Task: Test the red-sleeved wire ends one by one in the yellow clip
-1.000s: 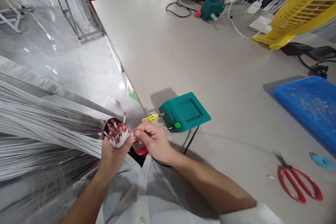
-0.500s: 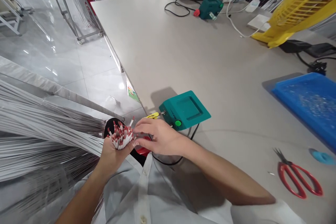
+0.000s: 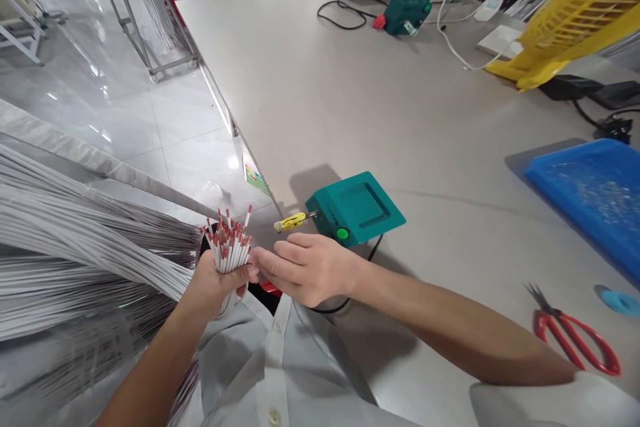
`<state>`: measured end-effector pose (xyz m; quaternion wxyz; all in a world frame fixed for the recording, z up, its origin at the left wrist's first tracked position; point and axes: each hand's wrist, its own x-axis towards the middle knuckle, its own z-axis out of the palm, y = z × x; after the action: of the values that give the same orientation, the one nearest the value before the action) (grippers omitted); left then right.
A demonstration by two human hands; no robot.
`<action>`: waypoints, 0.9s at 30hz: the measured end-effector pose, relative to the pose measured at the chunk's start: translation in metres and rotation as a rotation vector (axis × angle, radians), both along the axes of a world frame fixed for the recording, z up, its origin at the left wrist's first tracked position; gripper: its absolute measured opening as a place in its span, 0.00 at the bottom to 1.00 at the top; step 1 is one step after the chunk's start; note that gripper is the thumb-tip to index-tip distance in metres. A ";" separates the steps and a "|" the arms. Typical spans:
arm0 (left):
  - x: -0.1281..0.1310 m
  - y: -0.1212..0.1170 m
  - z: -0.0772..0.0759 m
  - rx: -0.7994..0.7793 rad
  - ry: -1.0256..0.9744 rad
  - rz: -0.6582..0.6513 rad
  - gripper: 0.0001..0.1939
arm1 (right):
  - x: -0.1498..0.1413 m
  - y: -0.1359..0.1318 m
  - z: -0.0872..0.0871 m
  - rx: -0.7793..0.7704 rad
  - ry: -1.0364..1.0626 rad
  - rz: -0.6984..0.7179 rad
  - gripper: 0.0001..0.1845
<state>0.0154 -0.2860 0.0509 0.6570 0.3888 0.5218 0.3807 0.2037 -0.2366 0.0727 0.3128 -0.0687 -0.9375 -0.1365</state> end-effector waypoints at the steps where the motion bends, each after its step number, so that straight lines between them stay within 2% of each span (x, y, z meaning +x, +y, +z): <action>1: 0.001 0.000 0.001 -0.013 -0.015 0.023 0.08 | 0.001 0.000 -0.002 0.042 0.025 0.000 0.10; 9: 0.009 0.000 0.009 -0.136 -0.080 0.147 0.08 | 0.005 0.005 -0.009 0.113 0.064 0.005 0.12; 13: 0.011 0.003 0.010 -0.166 -0.067 0.248 0.07 | 0.009 0.002 -0.015 0.062 0.075 0.015 0.10; 16: 0.010 0.003 0.010 -0.162 -0.035 0.281 0.08 | 0.010 -0.001 -0.018 -0.174 0.109 -0.075 0.08; 19: 0.010 0.001 0.008 -0.133 -0.011 0.253 0.08 | 0.008 -0.002 -0.014 -0.589 0.275 -0.171 0.07; 22: 0.011 -0.001 0.003 -0.079 0.016 0.209 0.08 | 0.003 0.000 -0.006 -0.939 0.364 -0.153 0.08; 24: 0.011 -0.003 0.001 -0.042 0.028 0.156 0.09 | -0.001 0.002 0.000 -1.056 0.322 -0.110 0.11; 27: 0.010 -0.005 0.000 -0.017 0.025 0.081 0.10 | -0.004 0.006 0.005 -1.157 0.237 -0.067 0.06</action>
<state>0.0252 -0.2910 0.0507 0.6377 0.3664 0.5485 0.3979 0.1993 -0.2310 0.0773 0.3228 -0.2722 -0.8155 0.3958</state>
